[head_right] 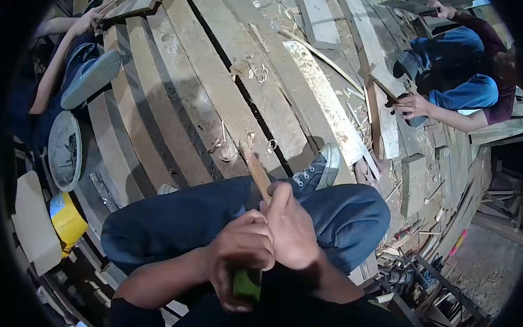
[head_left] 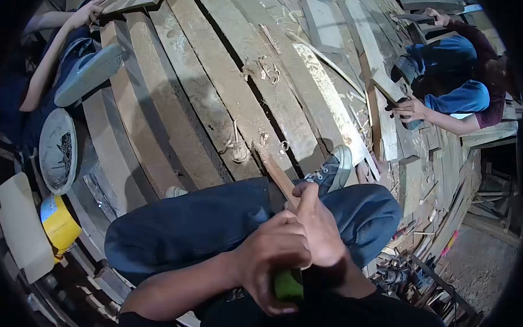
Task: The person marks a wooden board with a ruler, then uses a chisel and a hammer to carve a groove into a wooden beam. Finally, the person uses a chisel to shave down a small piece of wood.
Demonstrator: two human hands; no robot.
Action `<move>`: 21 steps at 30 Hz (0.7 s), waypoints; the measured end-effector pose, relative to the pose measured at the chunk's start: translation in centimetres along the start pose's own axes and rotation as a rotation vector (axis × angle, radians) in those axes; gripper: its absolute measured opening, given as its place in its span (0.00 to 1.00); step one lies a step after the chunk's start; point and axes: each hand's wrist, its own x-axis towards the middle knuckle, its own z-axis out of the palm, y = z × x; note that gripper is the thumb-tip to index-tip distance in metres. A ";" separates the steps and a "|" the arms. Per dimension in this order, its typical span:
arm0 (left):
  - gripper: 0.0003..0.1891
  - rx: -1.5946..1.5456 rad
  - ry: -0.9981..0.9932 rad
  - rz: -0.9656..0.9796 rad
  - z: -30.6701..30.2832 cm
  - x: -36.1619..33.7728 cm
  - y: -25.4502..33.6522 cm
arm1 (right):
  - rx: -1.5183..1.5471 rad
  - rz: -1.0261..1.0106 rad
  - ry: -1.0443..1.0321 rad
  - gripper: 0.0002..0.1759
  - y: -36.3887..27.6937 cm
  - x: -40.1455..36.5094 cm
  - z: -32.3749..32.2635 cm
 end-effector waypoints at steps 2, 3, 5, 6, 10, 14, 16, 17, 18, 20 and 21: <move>0.32 -0.003 0.026 0.012 -0.6 0.0 0.0 | -0.006 0.015 0.005 0.20 -0.1 0.1 0.2; 0.33 0.001 0.058 0.029 -1.1 0.2 0.2 | -0.017 0.020 0.009 0.19 -0.2 0.1 0.2; 0.34 0.093 0.111 0.047 -2.8 0.6 1.1 | -0.006 0.056 0.053 0.19 -0.5 0.2 0.3; 0.35 0.101 0.122 0.070 -3.3 0.8 1.5 | -0.004 0.066 0.042 0.20 -0.6 0.2 0.4; 0.34 -0.054 0.166 0.044 -1.5 1.4 1.4 | 0.018 0.075 -0.025 0.22 -0.9 0.3 0.1; 0.35 0.199 0.072 0.007 -2.0 0.6 -1.2 | -0.006 0.022 -0.061 0.25 -0.4 0.0 0.1; 0.35 0.105 0.086 0.056 -1.0 0.8 -0.4 | 0.016 0.033 -0.050 0.25 -0.5 0.3 0.1; 0.35 -0.002 0.091 0.098 -0.6 0.9 -0.1 | 0.014 0.014 -0.041 0.25 0.1 0.2 0.4; 0.36 0.017 0.091 0.107 -0.5 1.0 0.1 | 0.012 0.003 -0.033 0.25 0.3 0.1 0.7; 0.36 0.084 0.112 0.075 -1.8 0.9 -1.3 | -0.010 0.010 -0.037 0.25 -0.1 0.0 0.7; 0.36 0.165 0.139 0.048 -2.1 0.8 -1.8 | -0.036 -0.001 -0.042 0.25 -0.3 0.0 0.6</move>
